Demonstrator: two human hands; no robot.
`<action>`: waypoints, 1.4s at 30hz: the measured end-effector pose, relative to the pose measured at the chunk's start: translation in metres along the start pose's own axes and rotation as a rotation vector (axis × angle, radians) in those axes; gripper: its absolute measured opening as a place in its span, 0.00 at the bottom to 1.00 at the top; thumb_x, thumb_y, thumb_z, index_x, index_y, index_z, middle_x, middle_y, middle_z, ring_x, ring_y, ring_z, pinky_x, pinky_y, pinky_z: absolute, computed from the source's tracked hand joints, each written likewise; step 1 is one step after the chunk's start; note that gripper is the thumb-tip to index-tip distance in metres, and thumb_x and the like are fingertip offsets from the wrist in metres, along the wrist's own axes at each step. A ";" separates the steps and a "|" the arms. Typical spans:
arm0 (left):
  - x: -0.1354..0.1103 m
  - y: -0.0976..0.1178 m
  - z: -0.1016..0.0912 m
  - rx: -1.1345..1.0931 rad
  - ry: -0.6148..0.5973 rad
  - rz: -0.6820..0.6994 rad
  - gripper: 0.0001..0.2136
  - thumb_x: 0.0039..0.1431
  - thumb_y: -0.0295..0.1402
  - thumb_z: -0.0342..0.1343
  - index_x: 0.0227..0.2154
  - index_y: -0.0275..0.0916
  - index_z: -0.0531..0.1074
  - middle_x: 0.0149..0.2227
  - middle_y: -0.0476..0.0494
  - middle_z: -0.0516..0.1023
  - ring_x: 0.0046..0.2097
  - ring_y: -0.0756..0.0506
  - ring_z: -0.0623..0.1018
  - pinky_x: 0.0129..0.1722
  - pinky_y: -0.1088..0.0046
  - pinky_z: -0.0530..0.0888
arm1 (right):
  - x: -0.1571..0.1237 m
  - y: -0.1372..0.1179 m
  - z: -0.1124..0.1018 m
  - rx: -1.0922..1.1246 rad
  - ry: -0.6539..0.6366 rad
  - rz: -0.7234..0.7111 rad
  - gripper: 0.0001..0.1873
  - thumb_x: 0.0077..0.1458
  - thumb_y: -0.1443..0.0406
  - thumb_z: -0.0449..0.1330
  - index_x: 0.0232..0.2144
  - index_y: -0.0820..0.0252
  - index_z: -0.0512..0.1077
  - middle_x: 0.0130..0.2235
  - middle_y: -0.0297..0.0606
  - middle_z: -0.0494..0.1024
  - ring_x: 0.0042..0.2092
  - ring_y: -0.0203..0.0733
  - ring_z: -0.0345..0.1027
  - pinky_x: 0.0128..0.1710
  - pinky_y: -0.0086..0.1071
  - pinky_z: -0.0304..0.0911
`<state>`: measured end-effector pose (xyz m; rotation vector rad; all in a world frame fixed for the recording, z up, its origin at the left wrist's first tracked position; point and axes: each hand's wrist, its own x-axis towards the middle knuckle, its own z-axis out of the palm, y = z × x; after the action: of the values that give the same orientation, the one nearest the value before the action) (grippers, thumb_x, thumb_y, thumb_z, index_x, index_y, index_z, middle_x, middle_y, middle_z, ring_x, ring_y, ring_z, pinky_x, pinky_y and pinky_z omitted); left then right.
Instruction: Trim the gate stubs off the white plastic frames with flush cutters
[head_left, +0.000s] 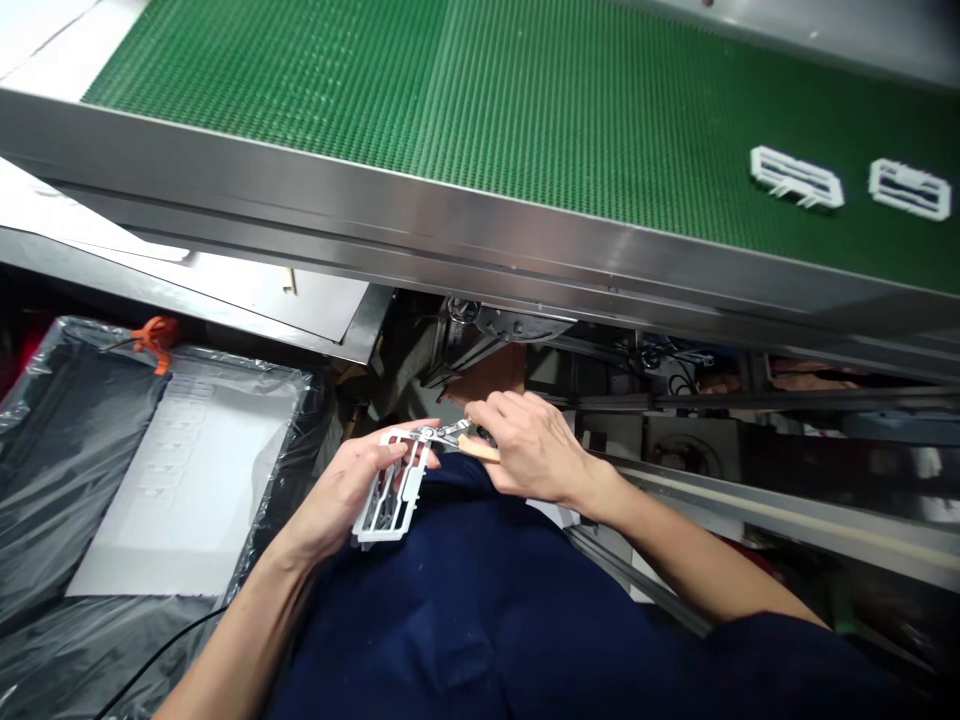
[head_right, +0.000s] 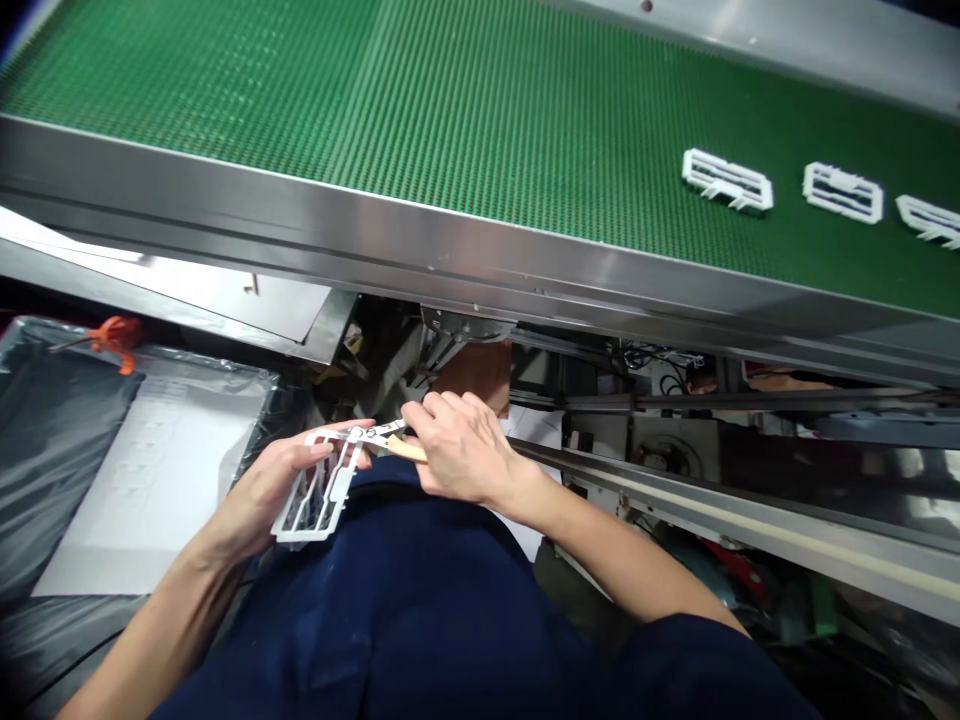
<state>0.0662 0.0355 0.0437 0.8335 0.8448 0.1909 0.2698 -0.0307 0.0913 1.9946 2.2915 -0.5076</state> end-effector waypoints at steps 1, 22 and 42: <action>0.000 0.000 0.000 0.002 0.001 0.004 0.19 0.57 0.40 0.53 0.48 0.36 0.73 0.42 0.40 0.78 0.31 0.47 0.72 0.26 0.75 0.64 | 0.000 0.000 0.000 -0.007 0.001 -0.001 0.12 0.59 0.62 0.50 0.41 0.61 0.68 0.33 0.38 0.69 0.35 0.40 0.60 0.36 0.34 0.48; -0.002 0.003 0.004 -0.055 0.030 0.003 0.17 0.56 0.37 0.54 0.47 0.37 0.73 0.44 0.42 0.77 0.40 0.45 0.74 0.26 0.79 0.65 | 0.001 0.002 0.003 -0.061 0.086 -0.017 0.10 0.59 0.62 0.49 0.31 0.60 0.67 0.29 0.34 0.67 0.30 0.36 0.58 0.30 0.33 0.46; 0.011 -0.003 0.010 -0.193 0.133 -0.005 0.16 0.50 0.34 0.61 0.44 0.43 0.70 0.34 0.50 0.76 0.28 0.52 0.72 0.27 0.80 0.68 | 0.016 -0.016 0.030 0.954 0.058 0.342 0.11 0.51 0.57 0.58 0.31 0.58 0.64 0.29 0.28 0.69 0.30 0.32 0.61 0.30 0.24 0.56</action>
<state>0.0801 0.0330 0.0387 0.6425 0.9371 0.3209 0.2463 -0.0253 0.0626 2.6870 1.7873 -1.7535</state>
